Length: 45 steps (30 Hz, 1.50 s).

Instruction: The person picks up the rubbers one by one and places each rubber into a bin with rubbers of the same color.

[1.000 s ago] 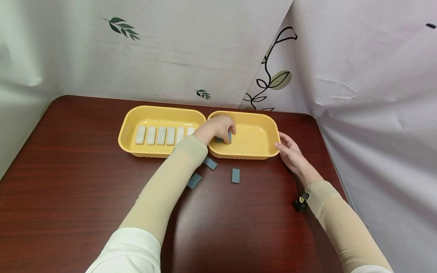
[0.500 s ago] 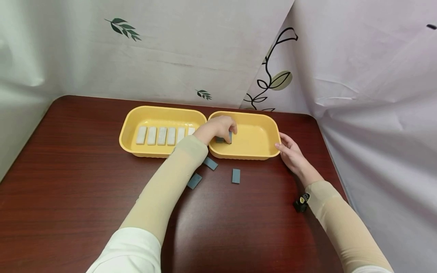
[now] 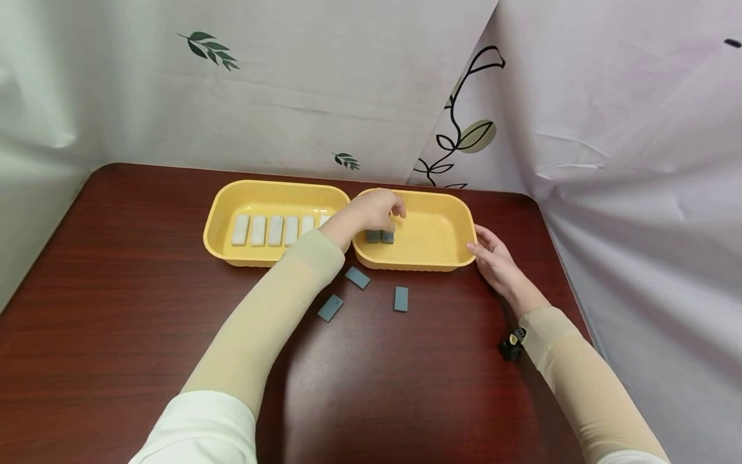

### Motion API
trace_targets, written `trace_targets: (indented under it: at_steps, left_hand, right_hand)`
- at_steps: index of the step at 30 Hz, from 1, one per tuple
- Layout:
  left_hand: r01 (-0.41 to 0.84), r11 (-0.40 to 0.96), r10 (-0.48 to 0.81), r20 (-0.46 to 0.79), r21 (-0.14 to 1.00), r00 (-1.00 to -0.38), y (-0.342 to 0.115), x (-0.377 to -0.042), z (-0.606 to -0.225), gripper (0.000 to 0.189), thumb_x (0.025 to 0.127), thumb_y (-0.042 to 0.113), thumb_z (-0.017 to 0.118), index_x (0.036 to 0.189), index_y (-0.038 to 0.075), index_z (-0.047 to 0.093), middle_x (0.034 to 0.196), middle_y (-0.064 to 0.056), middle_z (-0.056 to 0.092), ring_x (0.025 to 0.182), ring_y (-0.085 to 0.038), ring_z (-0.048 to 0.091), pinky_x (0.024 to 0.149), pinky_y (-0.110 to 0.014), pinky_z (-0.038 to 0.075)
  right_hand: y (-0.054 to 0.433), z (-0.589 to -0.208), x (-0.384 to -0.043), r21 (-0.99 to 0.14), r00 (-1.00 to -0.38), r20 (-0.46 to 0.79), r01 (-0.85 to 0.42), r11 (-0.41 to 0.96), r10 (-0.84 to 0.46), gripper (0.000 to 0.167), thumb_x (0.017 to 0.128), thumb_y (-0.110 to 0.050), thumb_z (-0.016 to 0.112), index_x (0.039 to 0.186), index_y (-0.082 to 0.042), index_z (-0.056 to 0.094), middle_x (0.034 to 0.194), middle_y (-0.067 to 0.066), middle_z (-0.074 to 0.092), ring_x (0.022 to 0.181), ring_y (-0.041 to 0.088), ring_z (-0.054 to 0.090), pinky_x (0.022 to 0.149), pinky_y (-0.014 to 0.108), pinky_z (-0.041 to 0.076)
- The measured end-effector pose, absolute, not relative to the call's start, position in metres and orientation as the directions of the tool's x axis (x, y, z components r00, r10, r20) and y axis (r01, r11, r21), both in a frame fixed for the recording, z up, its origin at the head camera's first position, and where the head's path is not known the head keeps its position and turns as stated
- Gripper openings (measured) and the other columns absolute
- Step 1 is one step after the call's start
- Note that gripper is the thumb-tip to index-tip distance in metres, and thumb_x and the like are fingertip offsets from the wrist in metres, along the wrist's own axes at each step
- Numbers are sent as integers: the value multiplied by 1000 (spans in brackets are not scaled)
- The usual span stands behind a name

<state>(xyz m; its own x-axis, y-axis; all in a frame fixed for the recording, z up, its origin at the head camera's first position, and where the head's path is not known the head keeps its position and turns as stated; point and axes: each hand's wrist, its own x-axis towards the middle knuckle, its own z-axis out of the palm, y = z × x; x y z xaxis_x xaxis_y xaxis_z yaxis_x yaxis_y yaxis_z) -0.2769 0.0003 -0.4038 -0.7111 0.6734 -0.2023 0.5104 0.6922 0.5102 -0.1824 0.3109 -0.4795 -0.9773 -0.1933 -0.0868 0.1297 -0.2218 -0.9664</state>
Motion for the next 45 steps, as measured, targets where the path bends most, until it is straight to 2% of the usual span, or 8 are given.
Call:
trace_targets:
  at_steps: [9, 13, 19, 24, 31, 37, 45]
  left_hand:
    - [507, 658, 670, -128, 557, -731, -12, -266, -390, 28, 98, 10, 76, 126, 7, 73, 128, -7, 73, 122, -28, 66, 104, -39, 54]
    - [526, 629, 682, -82, 572, -726, -22, -257, -386, 25, 97, 8, 76, 122, 6, 74, 124, -8, 75, 117, -28, 69, 103, -39, 55]
    - [565, 589, 704, -23, 577, -710, -38, -241, -384, 20, 96, 6, 75, 116, 6, 76, 120, -10, 76, 112, -29, 71, 100, -40, 57]
    - [587, 567, 721, -3, 579, -693, -48, -223, -386, 19, 96, 5, 73, 114, 6, 77, 124, -10, 74, 110, -32, 71, 97, -41, 57]
    - [625, 543, 745, 23, 560, -667, -55, -201, -391, 21, 95, 5, 76, 116, 10, 77, 119, -6, 74, 111, -27, 68, 98, -40, 57]
    - [674, 491, 773, 82, 552, -629, -65, -186, -395, 21, 93, 2, 77, 113, 11, 78, 114, -4, 74, 106, -24, 70, 93, -39, 59]
    - [683, 472, 803, 47, 557, -594, -80, -168, -401, 24, 92, 2, 79, 115, 9, 77, 114, -5, 75, 104, -23, 70, 96, -39, 58]
  right_hand:
    - [311, -482, -182, -971, -981, -87, 123, -206, -172, 38, 106, 9, 46, 134, -15, 57, 130, -6, 65, 122, 5, 61, 102, 15, 50]
    - [311, -482, -182, -967, -980, -85, 124, -221, -178, 37, 107, 9, 46, 135, -12, 56, 130, -4, 65, 122, 6, 61, 102, 15, 50]
    - [311, -483, -184, -974, -982, -107, 135, -181, -157, 39, 106, 9, 46, 140, -11, 52, 131, -6, 64, 124, 5, 60, 103, 14, 49]
    - [311, -483, -186, -975, -981, -112, 139, -175, -157, 40, 107, 8, 45, 142, -9, 50, 132, -6, 63, 126, 4, 59, 104, 14, 49]
    - [311, -483, -187, -974, -981, -105, 135, -181, -166, 39, 106, 9, 45, 139, -12, 51, 129, -9, 65, 123, 2, 60, 104, 14, 49]
    - [310, -483, -188, -973, -979, -122, 150, -173, -161, 42, 105, 8, 46, 146, -4, 44, 132, -7, 62, 126, 3, 58, 105, 13, 48]
    - [312, -482, -187, -972, -980, -133, 158, -171, -150, 43, 105, 9, 45, 146, -4, 43, 131, -8, 61, 126, 3, 57, 105, 13, 48]
